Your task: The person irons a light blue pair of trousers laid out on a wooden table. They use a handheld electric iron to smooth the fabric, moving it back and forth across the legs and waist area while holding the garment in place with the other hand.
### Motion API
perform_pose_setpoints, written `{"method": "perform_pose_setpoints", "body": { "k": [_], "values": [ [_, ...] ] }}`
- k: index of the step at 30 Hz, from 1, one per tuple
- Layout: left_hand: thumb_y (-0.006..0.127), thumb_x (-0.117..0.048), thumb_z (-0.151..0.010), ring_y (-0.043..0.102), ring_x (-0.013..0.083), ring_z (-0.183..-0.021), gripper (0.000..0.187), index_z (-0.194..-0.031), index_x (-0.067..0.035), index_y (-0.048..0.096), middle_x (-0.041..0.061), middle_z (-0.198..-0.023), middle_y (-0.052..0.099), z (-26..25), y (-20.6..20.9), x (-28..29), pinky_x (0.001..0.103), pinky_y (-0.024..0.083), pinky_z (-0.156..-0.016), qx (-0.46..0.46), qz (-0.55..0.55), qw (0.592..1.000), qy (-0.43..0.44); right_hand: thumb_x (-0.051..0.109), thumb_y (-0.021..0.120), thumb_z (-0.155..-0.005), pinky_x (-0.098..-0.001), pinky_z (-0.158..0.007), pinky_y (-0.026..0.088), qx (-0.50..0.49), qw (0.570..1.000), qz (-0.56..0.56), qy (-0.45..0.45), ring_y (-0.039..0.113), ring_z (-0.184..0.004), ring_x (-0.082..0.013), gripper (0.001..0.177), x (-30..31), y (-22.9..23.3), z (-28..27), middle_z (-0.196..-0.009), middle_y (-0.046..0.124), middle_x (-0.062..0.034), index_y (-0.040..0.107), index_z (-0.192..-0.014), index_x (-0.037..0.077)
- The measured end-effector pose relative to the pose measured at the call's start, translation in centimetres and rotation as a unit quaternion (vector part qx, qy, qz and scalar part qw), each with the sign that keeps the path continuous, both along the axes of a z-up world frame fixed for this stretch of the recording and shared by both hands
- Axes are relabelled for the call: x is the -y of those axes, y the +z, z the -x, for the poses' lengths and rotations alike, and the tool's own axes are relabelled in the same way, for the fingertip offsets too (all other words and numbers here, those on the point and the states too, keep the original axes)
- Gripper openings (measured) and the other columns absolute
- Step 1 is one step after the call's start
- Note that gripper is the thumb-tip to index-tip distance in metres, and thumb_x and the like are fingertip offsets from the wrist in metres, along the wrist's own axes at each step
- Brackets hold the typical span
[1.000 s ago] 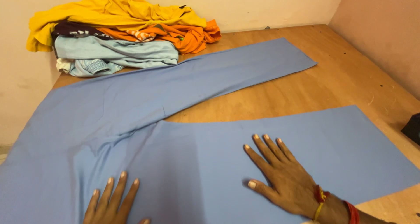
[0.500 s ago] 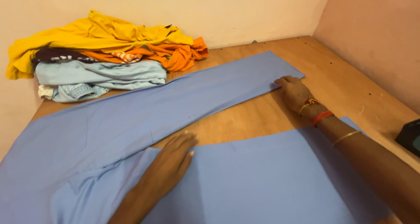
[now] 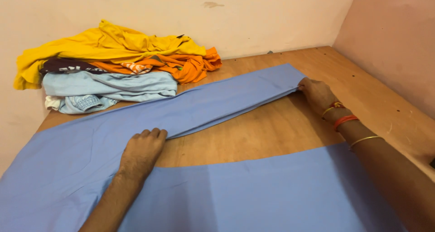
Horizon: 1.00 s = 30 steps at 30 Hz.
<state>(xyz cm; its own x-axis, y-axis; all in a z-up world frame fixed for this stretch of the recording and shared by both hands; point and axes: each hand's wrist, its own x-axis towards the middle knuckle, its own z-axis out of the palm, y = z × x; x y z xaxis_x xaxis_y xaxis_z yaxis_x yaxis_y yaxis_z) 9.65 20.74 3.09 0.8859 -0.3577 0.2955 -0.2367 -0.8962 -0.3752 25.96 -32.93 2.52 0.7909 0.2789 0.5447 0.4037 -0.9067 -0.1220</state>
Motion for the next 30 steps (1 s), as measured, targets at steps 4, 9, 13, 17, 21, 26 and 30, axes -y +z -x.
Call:
{"method": "perform_pose_setpoints", "body": {
  "k": [4, 9, 13, 17, 21, 26, 30],
  "values": [
    [0.065, -0.002, -0.081, 0.072, 0.0249, -0.091, 0.017, -0.096, -0.012, 0.065, 0.005, -0.095, 0.071, 3.7, 1.3, -0.6, 0.038, 0.060, -0.076, -0.028, 0.052, 0.997, 0.056, 0.019, 0.056, -0.101, -0.0502, -0.080, 0.054, -0.021, 1.000, 0.017, -0.011, 0.068, -0.093, -0.0437, 0.017, 1.1, 0.0, 0.7, -0.101, 0.071, -0.0216, 0.065, -0.104, 0.005],
    [0.064, -0.009, -0.083, 0.071, 0.0304, -0.094, 0.024, -0.106, -0.016, 0.070, 0.007, -0.097, 0.073, 7.8, 2.3, -2.3, 0.044, 0.058, -0.081, -0.077, 0.183, 0.978, 0.064, 0.021, 0.057, -0.096, -0.0470, -0.081, 0.056, -0.085, 0.987, 0.124, -0.051, 0.070, -0.095, -0.0389, 0.017, 2.9, 0.6, 4.1, -0.100, 0.074, -0.0171, 0.068, -0.103, 0.008],
    [0.066, -0.011, -0.073, 0.070, 0.0352, -0.096, 0.043, -0.115, -0.012, 0.071, 0.011, -0.114, 0.076, 9.8, 2.0, -4.3, 0.048, 0.055, -0.081, -0.109, 0.263, 0.957, -0.055, 0.028, 0.059, -0.096, -0.0427, -0.088, 0.058, -0.299, 0.934, 0.153, -0.123, 0.075, -0.097, -0.0311, 0.024, 3.5, 3.3, 6.8, -0.103, 0.080, -0.0086, 0.078, -0.105, 0.017],
    [0.068, -0.031, -0.082, 0.070, 0.0285, -0.107, 0.043, -0.121, -0.018, 0.074, 0.007, -0.121, 0.077, 9.0, 1.7, -7.7, 0.040, 0.056, -0.095, -0.212, 0.327, 0.920, 0.043, 0.040, 0.062, -0.094, -0.0409, -0.095, 0.057, -0.323, 0.918, 0.203, -0.111, 0.074, -0.105, -0.0271, 0.033, 3.1, 6.3, 6.2, -0.112, 0.080, -0.0045, 0.080, -0.113, 0.022],
    [0.057, -0.043, -0.095, 0.070, 0.0298, -0.119, 0.046, -0.130, -0.018, 0.073, 0.010, -0.128, 0.076, 3.6, 1.1, -12.4, 0.040, 0.056, -0.105, -0.132, 0.386, 0.900, 0.155, 0.046, 0.054, -0.098, -0.0428, -0.102, 0.051, -0.150, 0.986, 0.064, -0.039, 0.066, -0.118, -0.0344, 0.046, 1.0, 4.7, 2.4, -0.129, 0.071, -0.0138, 0.070, -0.131, 0.017],
    [0.045, -0.070, -0.091, 0.038, 0.0371, -0.143, 0.079, -0.155, -0.023, 0.039, 0.017, -0.159, 0.034, -0.3, -3.9, -15.5, 0.058, 0.034, -0.112, -0.053, 0.163, 0.963, 0.206, 0.053, 0.035, -0.105, -0.0470, -0.121, 0.024, -0.167, 0.984, 0.045, 0.042, 0.030, -0.150, -0.0352, 0.061, -0.7, -0.5, -3.5, -0.161, 0.035, -0.0167, 0.040, -0.155, 0.018],
    [0.039, -0.075, -0.085, 0.014, 0.0312, -0.151, 0.088, -0.161, -0.033, 0.022, 0.005, -0.167, 0.012, 1.0, -6.8, -17.7, 0.066, 0.015, -0.115, -0.103, 0.144, 0.956, 0.234, 0.058, 0.024, -0.103, -0.0521, -0.124, 0.013, -0.201, 0.975, 0.089, -0.024, 0.016, -0.156, -0.0302, 0.063, 0.9, -2.5, -5.0, -0.169, 0.023, -0.0090, 0.034, -0.158, 0.030]
  ]
}}
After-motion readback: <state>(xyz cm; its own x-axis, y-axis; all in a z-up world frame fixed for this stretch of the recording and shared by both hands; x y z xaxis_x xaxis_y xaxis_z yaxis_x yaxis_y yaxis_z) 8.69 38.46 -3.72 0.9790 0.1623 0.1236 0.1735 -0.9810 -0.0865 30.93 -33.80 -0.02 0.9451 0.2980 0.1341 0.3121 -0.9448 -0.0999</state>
